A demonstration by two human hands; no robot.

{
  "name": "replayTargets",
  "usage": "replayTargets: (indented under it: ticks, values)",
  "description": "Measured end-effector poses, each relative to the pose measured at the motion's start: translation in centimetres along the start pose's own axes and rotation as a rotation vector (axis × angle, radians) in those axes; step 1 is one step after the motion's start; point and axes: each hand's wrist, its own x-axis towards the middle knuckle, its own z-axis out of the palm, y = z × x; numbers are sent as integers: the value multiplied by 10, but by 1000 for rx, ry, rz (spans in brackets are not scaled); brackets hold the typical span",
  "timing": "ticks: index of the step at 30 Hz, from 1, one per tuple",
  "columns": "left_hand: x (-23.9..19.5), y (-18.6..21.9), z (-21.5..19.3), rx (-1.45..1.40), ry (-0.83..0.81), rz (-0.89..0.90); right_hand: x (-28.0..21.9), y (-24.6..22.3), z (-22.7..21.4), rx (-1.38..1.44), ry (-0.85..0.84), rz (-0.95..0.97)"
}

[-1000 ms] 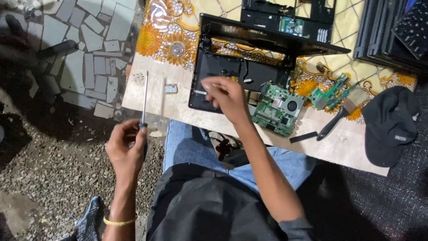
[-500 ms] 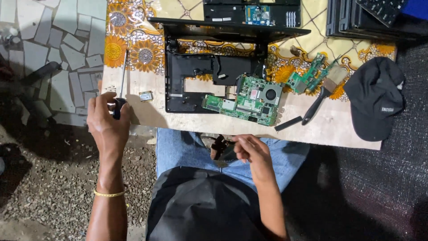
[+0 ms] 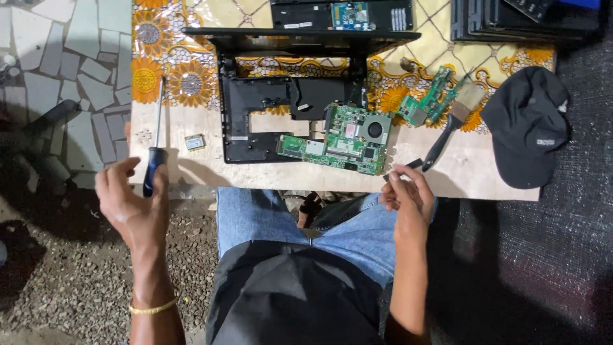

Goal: The person removes the motherboard from a disassembled laptop using a screwdriver. They then hold the motherboard and use the screwdriver to unscrew and detach a small component from the board.

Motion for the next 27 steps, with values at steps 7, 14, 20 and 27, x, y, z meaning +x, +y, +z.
replayTargets:
  ticks: [7,14,20,27]
  values:
    - [-21,45,30,-258,72,206,21,13,23,-80,-65,77]
    - [-20,112,36,-484,-62,163,33,34,13,-65,-29,100]
    - [10,113,41,-445,27,286,7,23,6,65,14,75]
    - [145,160,10,-228,207,686,15,42,-45,440,-59,45]
